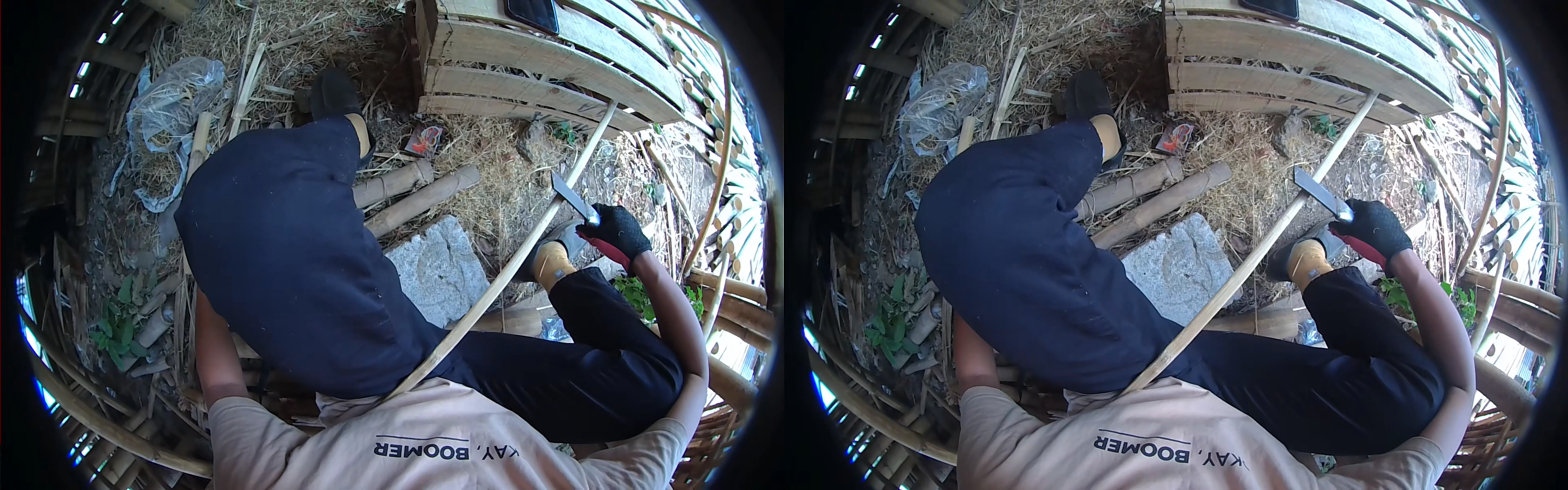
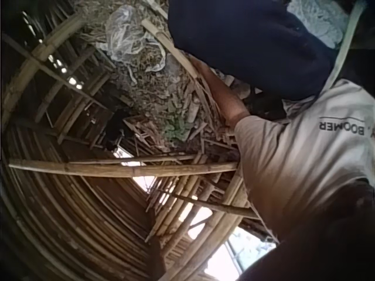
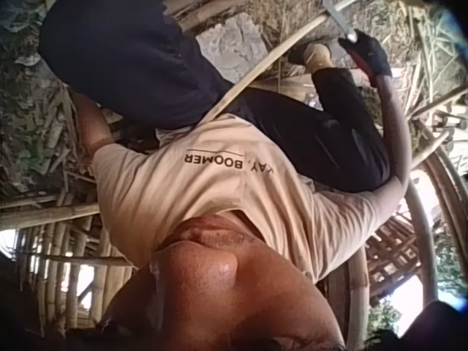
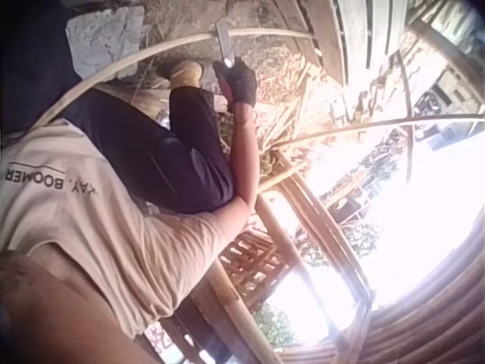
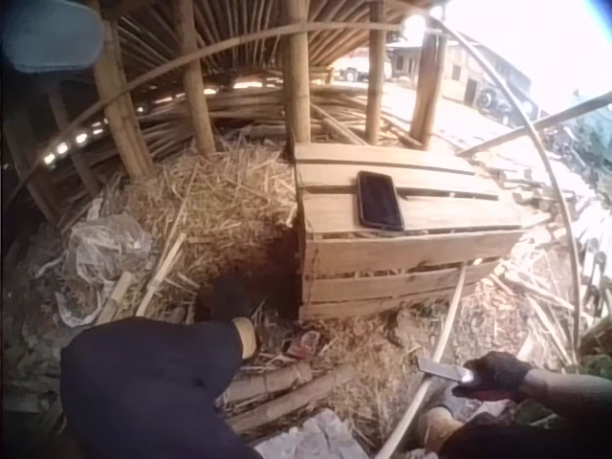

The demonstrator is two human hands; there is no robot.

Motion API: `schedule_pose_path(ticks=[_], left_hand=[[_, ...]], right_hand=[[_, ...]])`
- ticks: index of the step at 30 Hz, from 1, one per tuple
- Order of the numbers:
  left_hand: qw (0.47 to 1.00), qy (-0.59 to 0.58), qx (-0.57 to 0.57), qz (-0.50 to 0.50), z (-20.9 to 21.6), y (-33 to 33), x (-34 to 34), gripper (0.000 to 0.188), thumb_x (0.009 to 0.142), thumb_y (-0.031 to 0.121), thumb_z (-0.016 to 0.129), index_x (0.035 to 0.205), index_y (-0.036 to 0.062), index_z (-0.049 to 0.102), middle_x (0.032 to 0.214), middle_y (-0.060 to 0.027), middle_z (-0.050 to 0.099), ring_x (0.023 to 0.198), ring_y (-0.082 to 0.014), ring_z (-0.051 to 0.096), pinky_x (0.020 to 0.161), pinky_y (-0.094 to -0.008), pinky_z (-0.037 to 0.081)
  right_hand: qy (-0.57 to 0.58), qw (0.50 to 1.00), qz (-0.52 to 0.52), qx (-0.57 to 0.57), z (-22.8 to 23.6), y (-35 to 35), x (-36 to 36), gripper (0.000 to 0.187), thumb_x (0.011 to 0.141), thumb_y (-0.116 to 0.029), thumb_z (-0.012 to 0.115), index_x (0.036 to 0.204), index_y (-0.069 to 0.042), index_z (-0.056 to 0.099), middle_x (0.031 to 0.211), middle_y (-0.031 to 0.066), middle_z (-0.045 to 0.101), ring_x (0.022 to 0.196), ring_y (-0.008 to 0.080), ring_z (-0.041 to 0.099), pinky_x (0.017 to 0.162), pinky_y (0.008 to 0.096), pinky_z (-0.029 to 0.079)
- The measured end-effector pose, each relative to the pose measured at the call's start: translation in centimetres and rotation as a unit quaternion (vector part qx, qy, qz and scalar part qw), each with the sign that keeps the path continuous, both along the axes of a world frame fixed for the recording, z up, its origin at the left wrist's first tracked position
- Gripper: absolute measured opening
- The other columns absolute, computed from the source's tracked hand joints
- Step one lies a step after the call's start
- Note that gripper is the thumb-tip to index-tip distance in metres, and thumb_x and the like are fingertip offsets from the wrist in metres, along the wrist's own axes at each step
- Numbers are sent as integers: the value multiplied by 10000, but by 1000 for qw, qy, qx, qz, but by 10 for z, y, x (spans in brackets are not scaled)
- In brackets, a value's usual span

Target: The person is using a metal scraper to shave the surface of a long wooden stick while sitting on the ground. They hold the stick with one hand and repeatedly scrape along its length with the tool held in the other hand.

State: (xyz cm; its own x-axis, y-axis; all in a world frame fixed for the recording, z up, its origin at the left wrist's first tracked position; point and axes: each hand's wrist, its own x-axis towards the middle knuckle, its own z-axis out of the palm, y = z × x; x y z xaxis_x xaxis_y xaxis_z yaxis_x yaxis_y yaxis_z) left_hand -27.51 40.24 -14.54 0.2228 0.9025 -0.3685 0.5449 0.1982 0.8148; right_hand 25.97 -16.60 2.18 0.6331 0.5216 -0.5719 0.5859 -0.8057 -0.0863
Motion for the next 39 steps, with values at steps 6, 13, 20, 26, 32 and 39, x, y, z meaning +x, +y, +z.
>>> schedule_pose_path(ticks=[6,13,20,26,32,39], left_hand=[[1000,2,18,1,0,-7,5,315,1001,149,550,1228,-68,524,1087,-156,648,1010,-202,630,891,-315,502],[992,13,124,14,18,-25,18,321,1004,145,544,1238,-71,511,1094,-162,642,1018,-208,629,897,-318,503],[884,-78,459,43,168,-102,96,327,1006,141,538,1248,-74,498,1100,-169,637,1027,-213,627,903,-321,503],[749,-238,617,35,274,-250,156,290,997,123,473,1182,-99,458,1065,-206,601,977,-264,600,828,-360,511],[812,-63,266,-516,238,-371,252,538,942,129,570,1377,-99,350,1330,-294,455,1198,-430,499,986,-470,429],[858,-33,-59,-509,143,-402,262,317,1049,237,422,1192,-26,526,928,-178,638,844,-298,650,767,-413,515]], right_hand=[[2,1000,-2,15,-6,-7,1,481,824,-407,721,1066,6,675,928,255,689,895,412,670,799,454,520],[23,1000,-7,11,-2,-3,2,482,820,-398,726,1070,11,673,909,257,689,881,412,674,791,449,524],[29,999,-24,39,-3,-2,0,391,814,-364,735,987,-18,679,860,227,687,801,380,668,747,433,518],[14,999,-6,49,-14,-15,4,388,816,-402,714,1025,-76,694,873,202,701,841,384,680,768,432,518],[18,998,5,56,-14,-19,8,392,813,-413,719,1026,-86,689,901,202,700,859,380,678,773,439,515],[134,976,-112,131,-18,-22,-4,374,839,-370,712,1012,-41,674,916,177,692,861,302,663,765,401,506]])
